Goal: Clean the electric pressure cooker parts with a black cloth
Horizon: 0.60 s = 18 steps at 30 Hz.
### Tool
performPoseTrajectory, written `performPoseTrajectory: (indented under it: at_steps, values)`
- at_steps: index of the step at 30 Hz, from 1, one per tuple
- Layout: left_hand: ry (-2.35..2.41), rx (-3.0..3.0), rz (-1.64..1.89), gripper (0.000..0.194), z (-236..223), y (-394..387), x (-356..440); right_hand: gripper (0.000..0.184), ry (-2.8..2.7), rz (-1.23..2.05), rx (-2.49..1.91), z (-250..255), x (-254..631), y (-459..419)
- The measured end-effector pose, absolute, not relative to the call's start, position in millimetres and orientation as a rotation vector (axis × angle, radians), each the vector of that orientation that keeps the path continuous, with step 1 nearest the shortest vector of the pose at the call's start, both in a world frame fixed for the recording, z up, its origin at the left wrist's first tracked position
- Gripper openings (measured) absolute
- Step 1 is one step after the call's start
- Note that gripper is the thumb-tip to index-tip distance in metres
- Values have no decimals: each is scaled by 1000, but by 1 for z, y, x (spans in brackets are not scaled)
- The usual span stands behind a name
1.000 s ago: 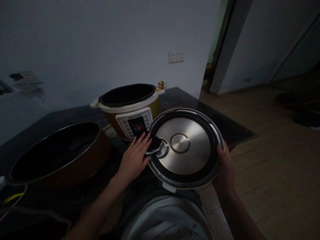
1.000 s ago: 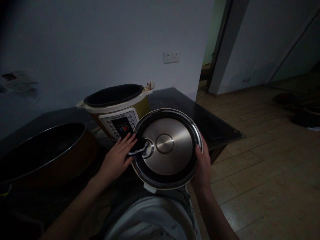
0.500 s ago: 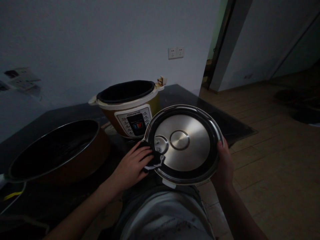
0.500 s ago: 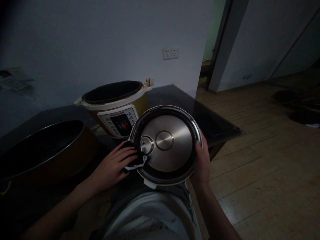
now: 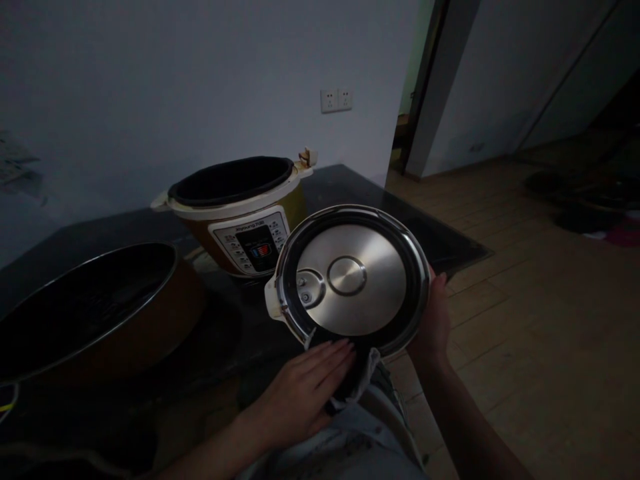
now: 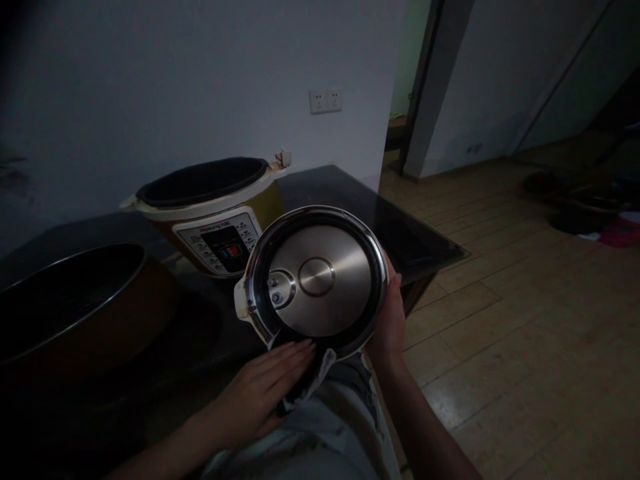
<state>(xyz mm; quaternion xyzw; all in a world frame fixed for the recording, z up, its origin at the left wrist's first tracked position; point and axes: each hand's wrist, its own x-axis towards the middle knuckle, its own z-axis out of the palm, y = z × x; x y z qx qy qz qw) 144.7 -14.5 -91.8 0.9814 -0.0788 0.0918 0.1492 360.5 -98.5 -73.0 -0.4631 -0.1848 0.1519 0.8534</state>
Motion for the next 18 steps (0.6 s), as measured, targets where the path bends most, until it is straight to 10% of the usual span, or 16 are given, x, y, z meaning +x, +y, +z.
performPoseTrajectory:
  at_steps: [18]
  values:
    - [20,2343,503,63,-68,-83,250,54,-349,368,-939,-75,368,-99]
